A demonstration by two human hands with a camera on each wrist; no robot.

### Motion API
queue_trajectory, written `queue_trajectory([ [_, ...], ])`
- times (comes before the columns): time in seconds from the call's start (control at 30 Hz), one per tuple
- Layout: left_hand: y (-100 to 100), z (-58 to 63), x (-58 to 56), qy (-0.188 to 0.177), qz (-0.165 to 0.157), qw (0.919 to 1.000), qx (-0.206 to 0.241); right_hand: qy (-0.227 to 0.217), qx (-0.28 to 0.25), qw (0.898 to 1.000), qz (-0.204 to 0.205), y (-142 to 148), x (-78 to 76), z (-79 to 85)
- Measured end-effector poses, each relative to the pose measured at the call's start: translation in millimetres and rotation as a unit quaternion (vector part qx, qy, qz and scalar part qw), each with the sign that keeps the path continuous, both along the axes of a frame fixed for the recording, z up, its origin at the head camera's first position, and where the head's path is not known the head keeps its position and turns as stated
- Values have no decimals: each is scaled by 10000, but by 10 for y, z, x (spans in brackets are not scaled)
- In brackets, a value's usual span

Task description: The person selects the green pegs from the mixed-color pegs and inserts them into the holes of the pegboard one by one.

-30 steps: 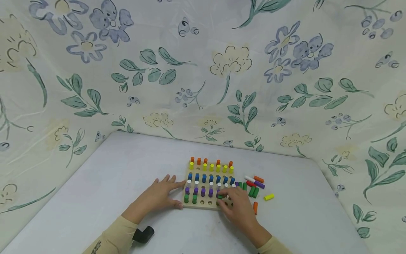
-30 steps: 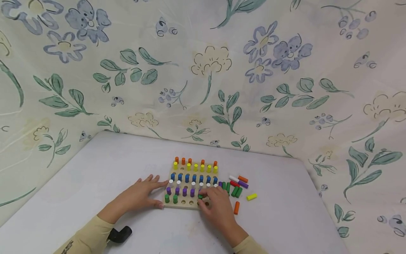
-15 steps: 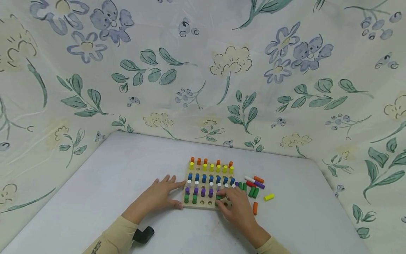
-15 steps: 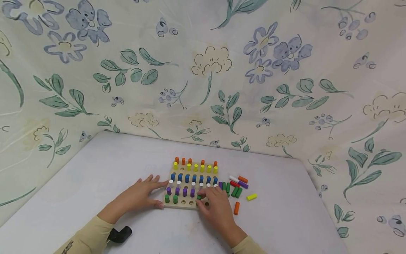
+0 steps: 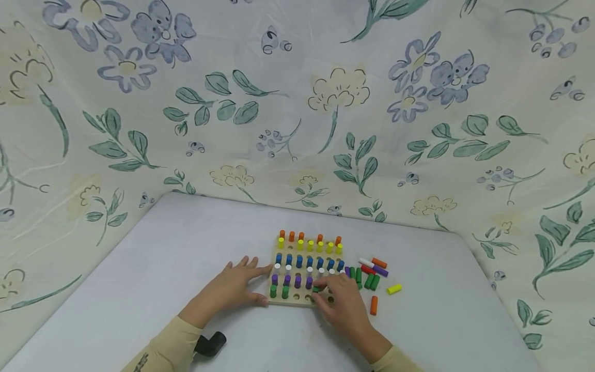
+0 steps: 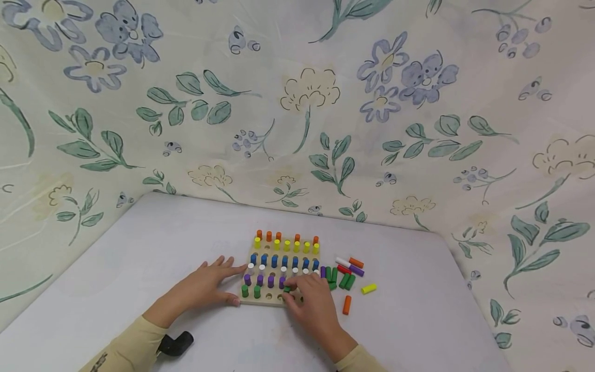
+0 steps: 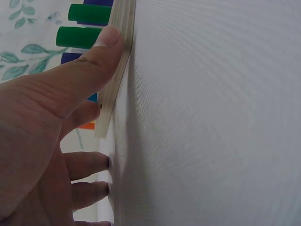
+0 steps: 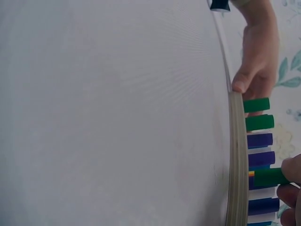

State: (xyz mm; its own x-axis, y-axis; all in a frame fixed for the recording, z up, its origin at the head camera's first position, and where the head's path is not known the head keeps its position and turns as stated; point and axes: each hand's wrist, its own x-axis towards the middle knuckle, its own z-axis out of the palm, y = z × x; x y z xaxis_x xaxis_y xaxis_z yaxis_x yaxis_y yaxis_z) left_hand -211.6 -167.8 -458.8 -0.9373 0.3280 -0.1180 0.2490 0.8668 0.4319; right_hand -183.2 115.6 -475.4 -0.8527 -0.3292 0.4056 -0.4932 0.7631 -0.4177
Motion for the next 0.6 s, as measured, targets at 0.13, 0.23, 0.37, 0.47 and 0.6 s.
queue_trajectory([
  [0.13, -4, -1, 7, 10, 6, 10000, 1, -14, -82, 9999, 60, -18, -3, -1],
  [0.23, -4, -4, 6, 2, 11, 10000, -13, -35, -79, 9999, 90, -35, -5, -12],
  [0.37, -5, -11, 5, 6, 24, 10000, -51, 8, -35, 9999, 131, -68, -12, -26],
  [0.47, -8, -5, 12, 10, 24, 10000, -60, 66, -40, 9998, 199, -92, -12, -20],
  [0.6, -9, 11, 16, -27, 23, 10000, -56, 163, -28, 9995, 257, -104, -14, -24],
])
